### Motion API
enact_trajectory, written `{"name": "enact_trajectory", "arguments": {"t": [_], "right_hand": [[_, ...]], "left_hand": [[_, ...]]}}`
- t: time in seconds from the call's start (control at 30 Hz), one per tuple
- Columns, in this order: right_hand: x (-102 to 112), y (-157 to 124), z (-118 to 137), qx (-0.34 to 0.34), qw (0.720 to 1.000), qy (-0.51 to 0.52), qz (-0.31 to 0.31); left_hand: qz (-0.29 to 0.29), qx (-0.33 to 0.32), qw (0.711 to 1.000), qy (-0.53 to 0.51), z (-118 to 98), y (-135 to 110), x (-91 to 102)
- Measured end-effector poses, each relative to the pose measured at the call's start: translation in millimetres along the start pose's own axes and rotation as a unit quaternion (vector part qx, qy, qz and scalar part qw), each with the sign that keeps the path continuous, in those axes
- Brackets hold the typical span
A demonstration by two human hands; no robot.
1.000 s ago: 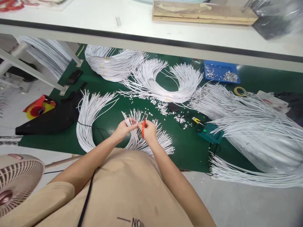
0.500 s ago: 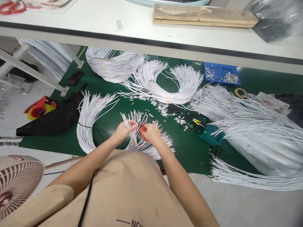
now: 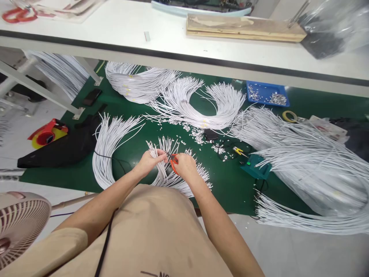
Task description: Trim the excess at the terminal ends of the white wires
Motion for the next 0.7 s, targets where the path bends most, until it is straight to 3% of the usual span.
{"name": "enact_trajectory", "arguments": {"t": [0.2,0.33,0.4,0.53,0.7], "right_hand": [[4,-3,2,0.013,0.999,0.01,-0.043],[3,0,-10,-0.026,0.992,0.122,-0.035],[1,4,-19,-0.067,0.965,0.251,-0.025],[-1,11,-17,-0.094,0.861,0.499,-0.009],[0,9,-11,-0.122,0.802,0.585,0.01]], "left_hand": [[0.007,-0.007,1.0,0.007,-8,-3,-4.2],[-0.004,0.009,1.0,0.014,-3,-4,-1.1],[-0.007,0.016,1.0,0.018,-1,-4,0.2],[-0.005,0.011,0.999,0.03,-1,-5,-1.2],[-0.02,0.028,0.999,-0.006,0,-7,-3.4]]}}
Point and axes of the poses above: each hand's wrist, its own y-axis towards the middle knuckle, its own x-axis out of the back of the hand, z = x × y, the point moved 10 cm from there along y, towards the middle knuckle, and after that the axes turned 7 degrees about -x, right-handed, at the moved point
